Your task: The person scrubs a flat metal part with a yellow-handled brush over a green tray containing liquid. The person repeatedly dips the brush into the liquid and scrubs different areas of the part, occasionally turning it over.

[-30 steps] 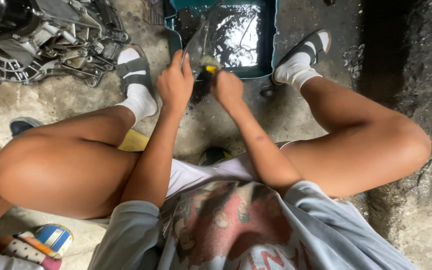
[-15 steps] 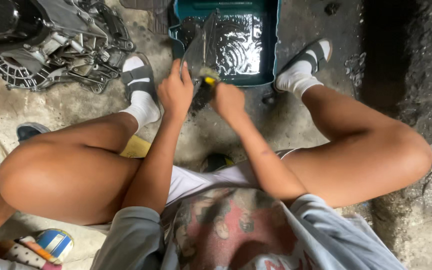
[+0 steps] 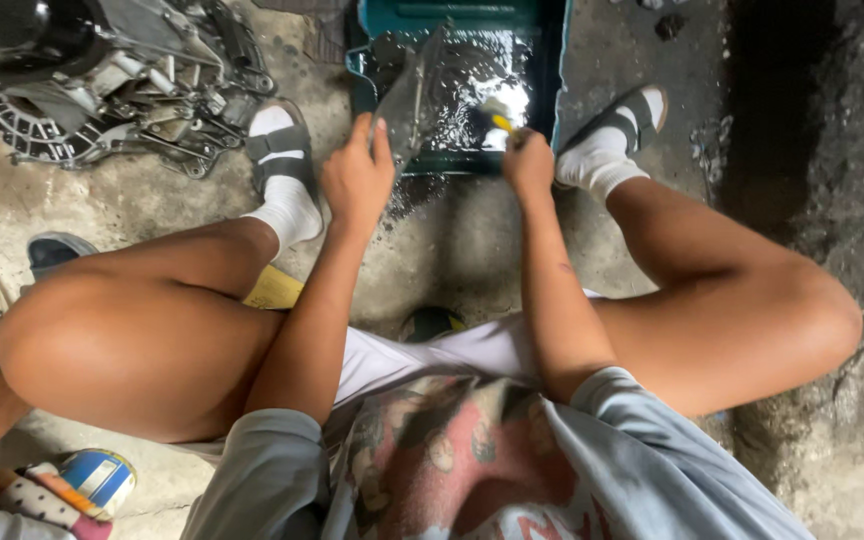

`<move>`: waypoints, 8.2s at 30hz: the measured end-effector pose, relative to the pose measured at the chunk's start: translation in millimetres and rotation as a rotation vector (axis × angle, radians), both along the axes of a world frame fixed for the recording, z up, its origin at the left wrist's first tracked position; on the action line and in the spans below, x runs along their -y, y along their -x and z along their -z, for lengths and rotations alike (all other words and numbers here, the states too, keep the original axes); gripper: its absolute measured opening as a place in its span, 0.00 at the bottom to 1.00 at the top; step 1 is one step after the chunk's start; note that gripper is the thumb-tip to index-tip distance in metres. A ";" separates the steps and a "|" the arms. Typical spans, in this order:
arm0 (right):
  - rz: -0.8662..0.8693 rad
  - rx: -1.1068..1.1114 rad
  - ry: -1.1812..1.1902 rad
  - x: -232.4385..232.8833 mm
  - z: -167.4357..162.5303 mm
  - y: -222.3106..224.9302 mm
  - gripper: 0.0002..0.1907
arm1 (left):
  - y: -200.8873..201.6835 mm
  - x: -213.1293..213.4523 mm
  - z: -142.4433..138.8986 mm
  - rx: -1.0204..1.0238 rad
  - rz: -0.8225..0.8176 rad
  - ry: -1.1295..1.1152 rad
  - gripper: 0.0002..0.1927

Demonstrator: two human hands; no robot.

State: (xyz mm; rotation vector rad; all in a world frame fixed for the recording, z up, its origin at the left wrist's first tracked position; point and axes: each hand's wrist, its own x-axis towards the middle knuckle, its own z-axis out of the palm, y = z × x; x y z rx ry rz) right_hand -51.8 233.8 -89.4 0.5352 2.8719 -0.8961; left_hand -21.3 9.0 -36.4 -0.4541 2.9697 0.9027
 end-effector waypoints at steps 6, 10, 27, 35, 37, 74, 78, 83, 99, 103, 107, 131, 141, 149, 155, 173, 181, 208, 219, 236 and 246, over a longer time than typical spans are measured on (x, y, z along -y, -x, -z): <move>-0.097 0.385 -0.211 7.4 1.6 -5.9 0.22 | 1.0 -1.8 1.2 -0.026 0.027 -0.005 0.20; -0.136 0.274 -0.045 20.3 -0.1 -7.9 0.17 | 0.4 -2.7 1.5 -0.021 0.051 -0.047 0.19; -0.299 0.090 0.194 51.2 -18.0 21.8 0.08 | 10.5 -3.9 11.5 -0.051 0.044 -0.013 0.17; -0.344 0.008 0.205 56.3 -13.8 34.6 0.09 | 21.8 0.7 18.4 -0.047 -0.019 0.015 0.16; -0.371 -0.001 0.177 62.5 -12.1 31.5 0.09 | 23.0 0.0 18.3 -0.076 -0.005 0.007 0.15; -0.373 0.113 0.228 44.3 -6.8 21.6 0.10 | 23.2 -15.0 -2.5 -0.051 -0.028 0.036 0.17; -0.318 -0.101 0.240 46.0 -6.1 16.0 0.12 | 24.4 -20.5 -6.1 -0.029 -0.023 0.086 0.16; -0.315 0.049 0.213 49.3 -6.6 16.3 0.10 | 17.8 -23.9 -8.3 -0.059 0.040 0.090 0.15; -0.414 0.250 0.020 51.0 -8.7 5.8 0.12 | 4.6 -20.3 -22.0 0.003 0.043 0.048 0.16; -0.246 0.225 -0.019 47.8 -0.6 3.4 0.15 | 0.7 -19.0 -24.3 -0.032 0.021 0.026 0.16; -0.079 0.299 -0.024 23.0 12.5 -5.0 0.15 | -6.6 -16.1 -27.1 -0.022 0.028 -0.019 0.16; -0.666 0.180 0.091 54.0 -41.6 -8.5 0.19 | -1.8 -6.0 -19.6 -0.030 0.033 -0.008 0.17; -0.613 0.100 0.052 52.8 -33.9 -4.7 0.28 | -2.5 -2.4 -15.6 -0.053 0.012 0.034 0.17; -0.762 0.029 0.016 50.8 -17.7 6.9 0.20 | 2.8 -8.0 -17.3 0.006 0.063 0.059 0.15; -0.637 0.095 0.062 50.1 -17.3 8.9 0.21 | 3.4 -13.9 -16.1 -0.071 0.117 0.065 0.14; -0.622 0.151 0.110 58.8 -24.3 9.6 0.15 | 5.4 -11.5 -14.7 -0.049 0.110 0.049 0.14; -0.291 0.139 0.189 42.5 0.2 8.8 0.22 | 10.8 -11.6 -17.7 -0.017 0.051 0.046 0.14; 0.070 0.144 0.780 46.9 -16.6 24.7 0.16 | 10.8 -12.8 -5.8 0.015 0.015 0.064 0.18; 0.042 0.175 0.730 49.2 -5.4 23.0 0.17 | 13.5 -15.7 -0.2 0.031 -0.002 0.052 0.18; -0.284 0.183 0.191 60.8 -16.5 25.6 0.13 | 18.0 -20.5 7.2 0.063 -0.022 0.079 0.20; -0.446 0.067 0.201 102.5 -81.6 -30.3 0.16 | 26.7 -11.8 15.0 0.016 -0.089 -0.028 0.21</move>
